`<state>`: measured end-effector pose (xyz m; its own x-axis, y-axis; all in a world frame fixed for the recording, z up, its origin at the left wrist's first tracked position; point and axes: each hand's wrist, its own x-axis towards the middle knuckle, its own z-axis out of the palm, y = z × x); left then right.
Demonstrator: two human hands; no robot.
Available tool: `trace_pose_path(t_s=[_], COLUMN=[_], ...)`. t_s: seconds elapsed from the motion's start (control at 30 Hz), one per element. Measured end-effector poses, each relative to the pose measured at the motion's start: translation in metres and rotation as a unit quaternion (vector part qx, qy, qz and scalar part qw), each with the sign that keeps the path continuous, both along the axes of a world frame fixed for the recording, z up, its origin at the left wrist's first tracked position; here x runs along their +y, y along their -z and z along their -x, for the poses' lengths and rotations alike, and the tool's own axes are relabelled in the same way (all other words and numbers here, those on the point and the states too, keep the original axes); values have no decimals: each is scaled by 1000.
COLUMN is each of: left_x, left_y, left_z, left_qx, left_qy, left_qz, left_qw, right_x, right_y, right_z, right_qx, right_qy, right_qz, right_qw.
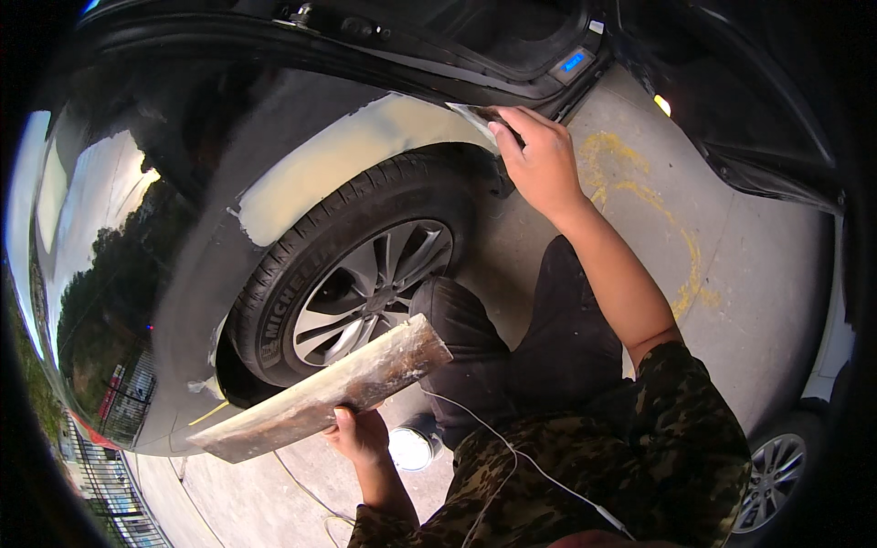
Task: The person applies body filler to the rear wheel arch of a black car using a small putty knife and a larger spreader. They repeatedly scoop filler from a container, spread it over the damaged area, and smooth the surface while kneeling beside the vehicle.
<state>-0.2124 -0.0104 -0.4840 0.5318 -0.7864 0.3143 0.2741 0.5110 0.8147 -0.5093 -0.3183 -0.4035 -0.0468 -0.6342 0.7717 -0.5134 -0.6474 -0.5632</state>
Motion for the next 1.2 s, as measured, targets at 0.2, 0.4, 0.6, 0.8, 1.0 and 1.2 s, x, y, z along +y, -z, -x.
trace_pose_path(t_s=[0.2,0.4,0.6,0.8,1.0,1.2], left_x=[0,-2,-1,-9,-21,-25], left_y=[6,3,-1,0,1,-8], left_z=[-1,2,5,12,29,38], left_qx=[-7,-15,-25,-22,-14,-23], left_qy=[-15,-9,34,31,62,105], left_qz=[-5,-11,-7,-1,3,8], left_qw=[1000,1000,999,999,998,994], right_x=[-2,1,-3,9,50,98], right_y=[2,1,6,17,26,16], right_z=[3,5,12,55,62,40], right_qx=[27,55,55,-115,-257,-216], right_qy=[2,1,35,-72,-331,-573], right_qz=[8,-29,-7,-161,-319,-262], right_qw=[1000,998,998,978,850,746])
